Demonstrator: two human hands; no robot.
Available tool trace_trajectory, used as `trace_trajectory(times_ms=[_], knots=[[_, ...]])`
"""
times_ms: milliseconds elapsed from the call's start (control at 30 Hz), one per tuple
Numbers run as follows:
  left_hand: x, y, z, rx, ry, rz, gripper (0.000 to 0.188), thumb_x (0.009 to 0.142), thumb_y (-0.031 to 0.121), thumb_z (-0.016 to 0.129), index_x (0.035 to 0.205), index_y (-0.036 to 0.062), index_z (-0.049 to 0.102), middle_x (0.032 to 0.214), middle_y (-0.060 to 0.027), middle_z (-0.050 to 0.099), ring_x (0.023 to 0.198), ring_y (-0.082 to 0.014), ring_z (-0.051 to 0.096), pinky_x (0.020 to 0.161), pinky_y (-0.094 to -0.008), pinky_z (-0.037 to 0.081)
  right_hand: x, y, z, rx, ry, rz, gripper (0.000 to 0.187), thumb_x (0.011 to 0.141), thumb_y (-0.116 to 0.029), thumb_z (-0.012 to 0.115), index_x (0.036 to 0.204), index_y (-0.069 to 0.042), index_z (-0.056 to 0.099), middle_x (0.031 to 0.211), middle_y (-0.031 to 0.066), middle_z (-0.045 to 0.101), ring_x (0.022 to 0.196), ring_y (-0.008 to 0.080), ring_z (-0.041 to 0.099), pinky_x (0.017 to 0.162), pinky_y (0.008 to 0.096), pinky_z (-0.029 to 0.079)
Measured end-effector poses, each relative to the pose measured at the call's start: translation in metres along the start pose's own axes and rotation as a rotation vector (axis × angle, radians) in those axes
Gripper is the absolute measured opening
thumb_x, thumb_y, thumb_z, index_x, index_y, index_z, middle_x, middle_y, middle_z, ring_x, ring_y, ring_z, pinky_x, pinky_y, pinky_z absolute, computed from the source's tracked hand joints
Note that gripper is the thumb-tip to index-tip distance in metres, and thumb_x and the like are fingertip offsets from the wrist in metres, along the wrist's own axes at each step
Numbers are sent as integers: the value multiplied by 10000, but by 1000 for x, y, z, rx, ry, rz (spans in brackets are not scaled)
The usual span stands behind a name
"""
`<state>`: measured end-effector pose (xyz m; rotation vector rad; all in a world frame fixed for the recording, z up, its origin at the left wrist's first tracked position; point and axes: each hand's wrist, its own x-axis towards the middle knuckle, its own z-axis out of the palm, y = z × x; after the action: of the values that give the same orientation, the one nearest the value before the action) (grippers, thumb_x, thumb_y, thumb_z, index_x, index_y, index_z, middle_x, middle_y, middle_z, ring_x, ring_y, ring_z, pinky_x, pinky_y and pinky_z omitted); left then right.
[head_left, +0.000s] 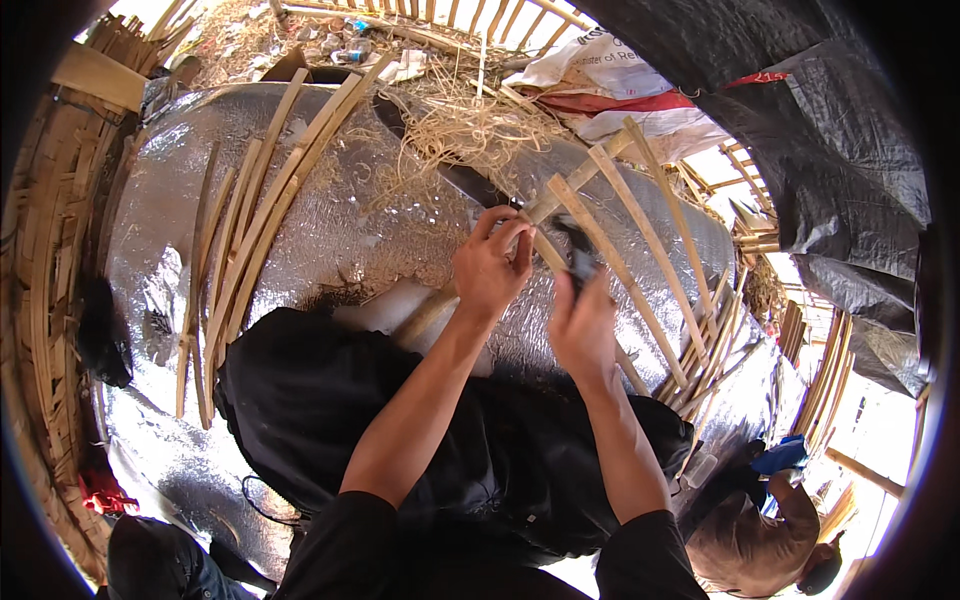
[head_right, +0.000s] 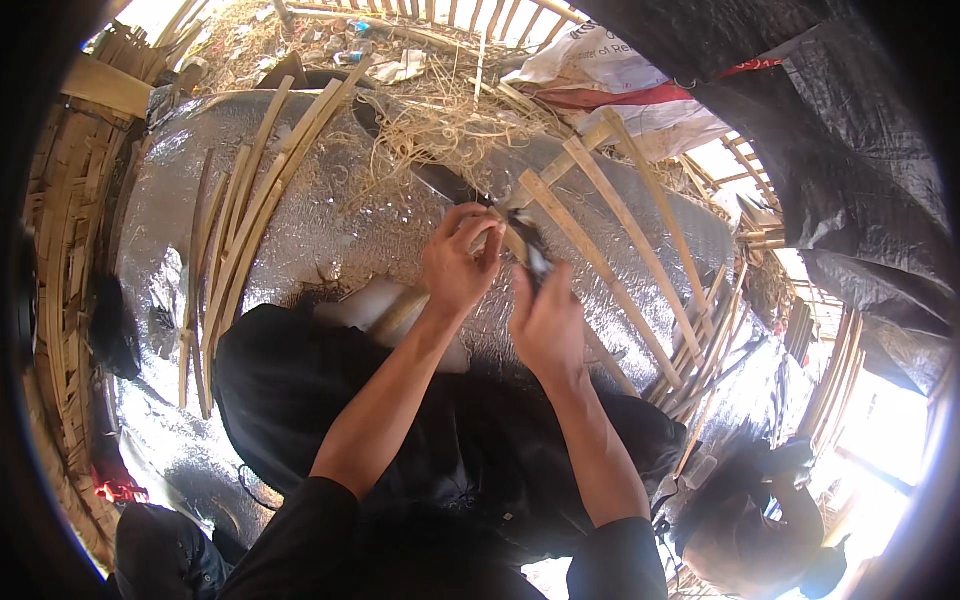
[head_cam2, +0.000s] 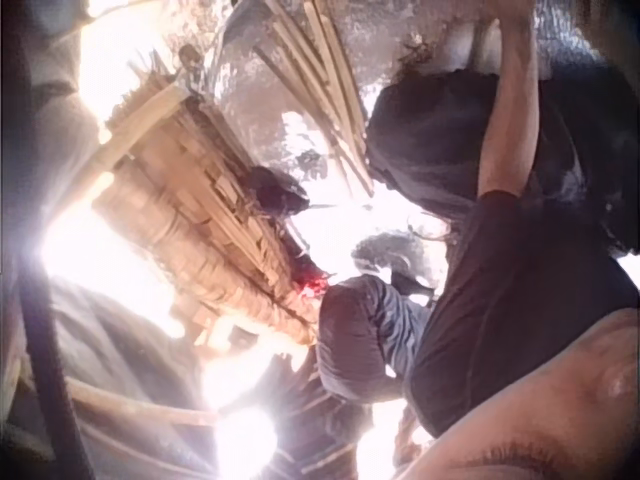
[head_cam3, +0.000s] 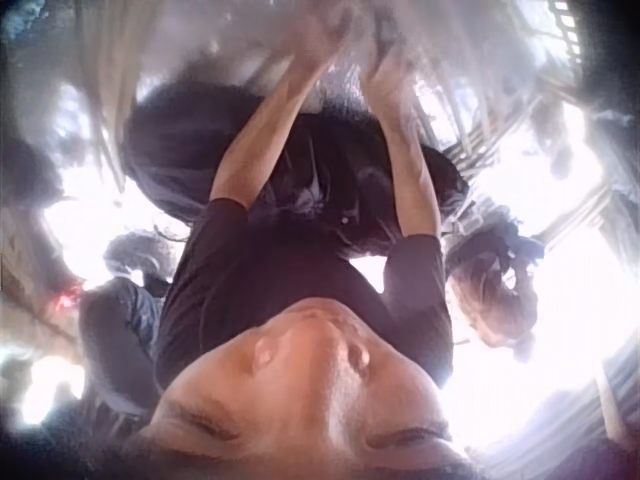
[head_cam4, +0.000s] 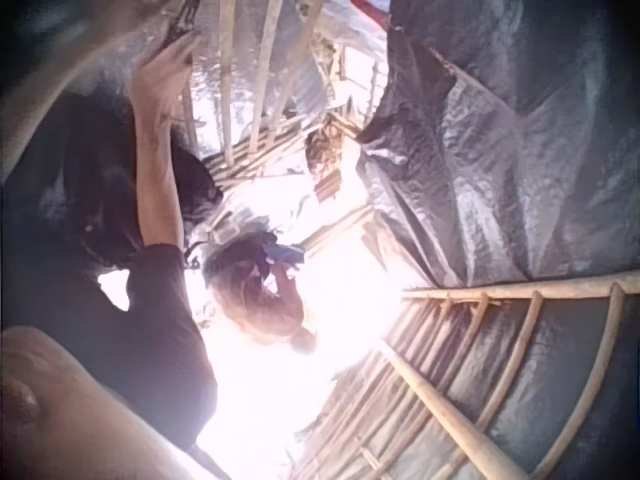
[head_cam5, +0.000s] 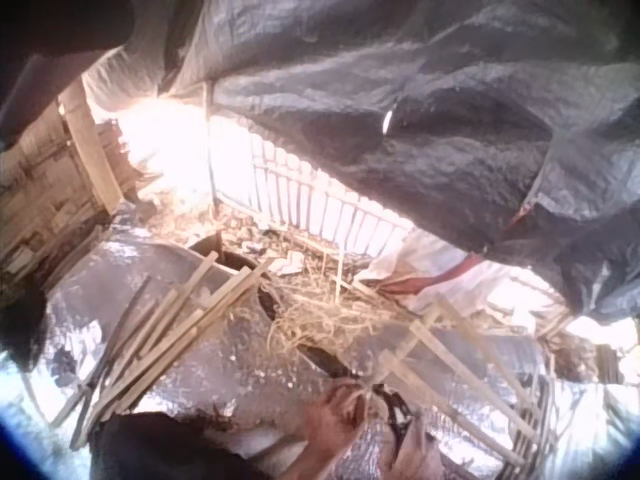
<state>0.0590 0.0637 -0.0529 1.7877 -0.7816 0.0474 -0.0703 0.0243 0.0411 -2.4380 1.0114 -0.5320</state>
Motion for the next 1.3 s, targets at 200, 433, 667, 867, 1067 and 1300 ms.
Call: trace_trajectory(times_ms=[200, 433, 667, 867, 1067, 1300], knots=[[3, -6, -1, 21, 32, 32, 86, 886, 155, 813, 947, 154, 752, 1072, 0, 725, 669, -248, 733, 585, -377, 582, 22, -32, -28, 174, 45, -2, 336, 1042, -189, 645, 1213, 63, 502, 719, 273, 674, 709, 490, 720, 549, 518, 561], [0, -2, -2, 16, -13, -42, 82, 878, 123, 826, 939, 128, 772, 1070, -21, 748, 828, -268, 754, 671, -385, 592, 21, -1, -14, -18, -82, -6, 308, 1058, -197, 630, 1132, 77, 512, 696, 259, 662, 661, 478, 709, 513, 513, 524], [2, -7, -2, -73, -22, -48, 73, 900, 136, 813, 958, 140, 768, 1068, -44, 729, 777, -281, 747, 626, -391, 582, 16, -7, -30, 100, -133, 110, 252, 1051, -195, 645, 1122, 28, 554, 761, 279, 685, 743, 492, 715, 561, 519, 530], [4, 2, -8, -105, -57, -78, 86, 886, 128, 804, 963, 129, 767, 1083, -55, 729, 829, -288, 747, 689, -389, 592, 6, -2, -23, 104, -166, 137, 239, 1056, -192, 634, 1121, 26, 562, 786, 283, 689, 779, 495, 718, 571, 515, 536], [6, 0, -8, -60, -52, -61, 202, 874, 138, 803, 1064, 106, 745, 1092, -85, 727, 877, -313, 743, 726, -402, 598, 8, -3, -21, 132, -167, 178, 246, 1058, -192, 628, 1136, 32, 562, 798, 289, 692, 791, 503, 712, 573, 513, 535], [3, -6, -7, -50, -65, -40, 275, 870, 134, 809, 1129, 94, 728, 1112, -104, 730, 897, -320, 748, 755, -407, 606, 6, 4, -10, 116, -150, 187, 285, 1049, -195, 641, 1173, 44, 549, 814, 302, 693, 791, 513, 715, 598, 524, 544]])
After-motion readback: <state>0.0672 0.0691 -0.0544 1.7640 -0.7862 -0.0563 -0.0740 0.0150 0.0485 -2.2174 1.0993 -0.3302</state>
